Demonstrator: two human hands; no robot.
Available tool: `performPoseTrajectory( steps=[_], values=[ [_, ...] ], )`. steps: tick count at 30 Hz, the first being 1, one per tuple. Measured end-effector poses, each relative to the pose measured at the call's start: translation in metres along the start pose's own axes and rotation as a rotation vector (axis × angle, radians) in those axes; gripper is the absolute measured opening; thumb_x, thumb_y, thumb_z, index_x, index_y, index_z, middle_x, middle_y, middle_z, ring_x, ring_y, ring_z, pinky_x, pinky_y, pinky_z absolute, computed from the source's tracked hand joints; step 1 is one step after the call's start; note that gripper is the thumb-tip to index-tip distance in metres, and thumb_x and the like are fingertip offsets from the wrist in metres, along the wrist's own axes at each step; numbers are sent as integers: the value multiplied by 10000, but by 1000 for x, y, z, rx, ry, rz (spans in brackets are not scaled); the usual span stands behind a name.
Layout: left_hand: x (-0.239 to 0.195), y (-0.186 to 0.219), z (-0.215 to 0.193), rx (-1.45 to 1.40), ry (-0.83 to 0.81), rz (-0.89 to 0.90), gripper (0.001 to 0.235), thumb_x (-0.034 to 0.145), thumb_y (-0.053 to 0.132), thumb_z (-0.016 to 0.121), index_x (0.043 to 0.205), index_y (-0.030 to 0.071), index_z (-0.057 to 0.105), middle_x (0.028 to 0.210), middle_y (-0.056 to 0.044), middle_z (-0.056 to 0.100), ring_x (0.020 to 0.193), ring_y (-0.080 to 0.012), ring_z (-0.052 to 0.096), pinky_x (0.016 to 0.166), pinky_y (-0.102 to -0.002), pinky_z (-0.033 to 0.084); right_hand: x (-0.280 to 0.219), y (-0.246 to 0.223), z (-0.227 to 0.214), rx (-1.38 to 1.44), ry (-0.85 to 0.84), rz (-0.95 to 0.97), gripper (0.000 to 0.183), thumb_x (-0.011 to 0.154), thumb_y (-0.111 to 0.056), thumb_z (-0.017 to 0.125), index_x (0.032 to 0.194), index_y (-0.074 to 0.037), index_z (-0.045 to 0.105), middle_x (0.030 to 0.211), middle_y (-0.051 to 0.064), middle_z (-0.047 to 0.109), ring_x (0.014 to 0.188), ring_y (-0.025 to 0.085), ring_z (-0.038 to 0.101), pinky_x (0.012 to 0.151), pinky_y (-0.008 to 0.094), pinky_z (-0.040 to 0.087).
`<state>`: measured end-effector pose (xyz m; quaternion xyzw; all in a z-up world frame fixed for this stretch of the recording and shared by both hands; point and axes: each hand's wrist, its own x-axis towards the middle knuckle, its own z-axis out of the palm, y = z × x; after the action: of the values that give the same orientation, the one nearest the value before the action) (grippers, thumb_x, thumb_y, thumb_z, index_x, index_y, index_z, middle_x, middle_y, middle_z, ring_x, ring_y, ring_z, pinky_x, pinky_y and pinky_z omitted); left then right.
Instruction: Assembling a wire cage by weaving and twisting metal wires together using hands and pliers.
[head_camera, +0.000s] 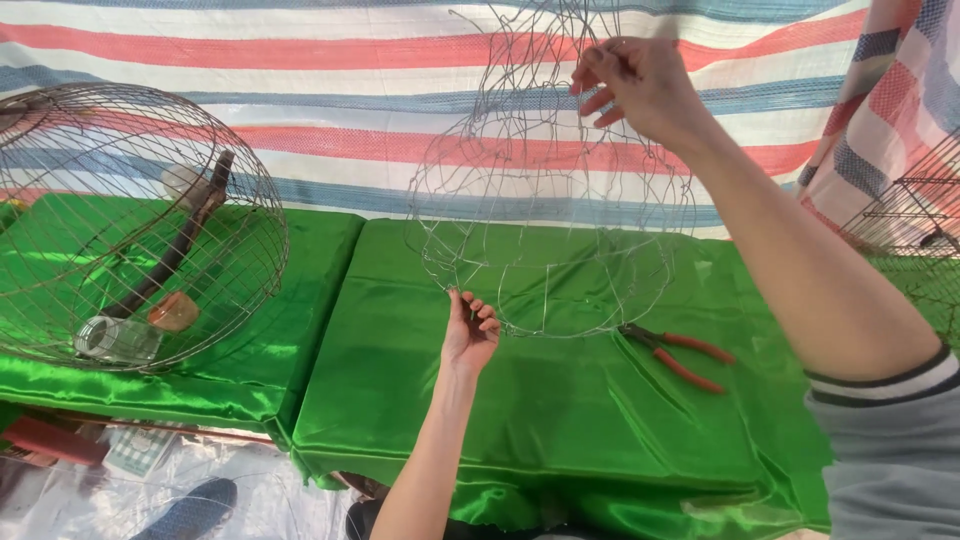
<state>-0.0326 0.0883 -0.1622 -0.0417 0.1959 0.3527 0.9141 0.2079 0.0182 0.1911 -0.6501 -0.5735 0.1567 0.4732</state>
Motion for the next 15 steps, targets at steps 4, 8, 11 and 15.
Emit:
performPoseTrajectory(
  steps=[4, 8, 11, 15],
  values=[
    [-1, -1, -9, 27, 19, 1, 336, 988, 489, 635, 847, 185, 644, 710, 54, 544, 600, -74, 458, 450, -187, 374, -3, 8, 9, 75, -28, 33, 305, 1163, -228, 412, 1007, -42, 597, 944, 124, 754, 735, 201, 756, 621, 299, 645],
    [-3, -3, -11, 16, 7, 10, 345, 1003, 487, 614, 846, 180, 631, 707, 50, 543, 600, -78, 462, 447, -192, 360, -1, 17, 14, 145, 23, 37, 339, 1136, -307, 489, 995, -22, 608, 827, 137, 730, 636, 212, 738, 535, 297, 618],
    [-7, -5, -8, 35, 14, 28, 351, 1014, 486, 599, 846, 179, 625, 707, 50, 541, 598, -76, 456, 449, -191, 357, -1, 19, 24, 229, 124, 87, 314, 1100, -308, 545, 1017, -9, 597, 805, 152, 728, 608, 211, 739, 519, 292, 645],
    [-5, -6, -13, 64, 28, 39, 364, 1003, 509, 600, 835, 188, 631, 704, 57, 535, 597, -74, 455, 450, -193, 357, -10, 9, 40, 229, 186, 67, 134, 1032, -109, 666, 1054, 24, 665, 849, 125, 734, 675, 161, 733, 646, 250, 723]
  ],
)
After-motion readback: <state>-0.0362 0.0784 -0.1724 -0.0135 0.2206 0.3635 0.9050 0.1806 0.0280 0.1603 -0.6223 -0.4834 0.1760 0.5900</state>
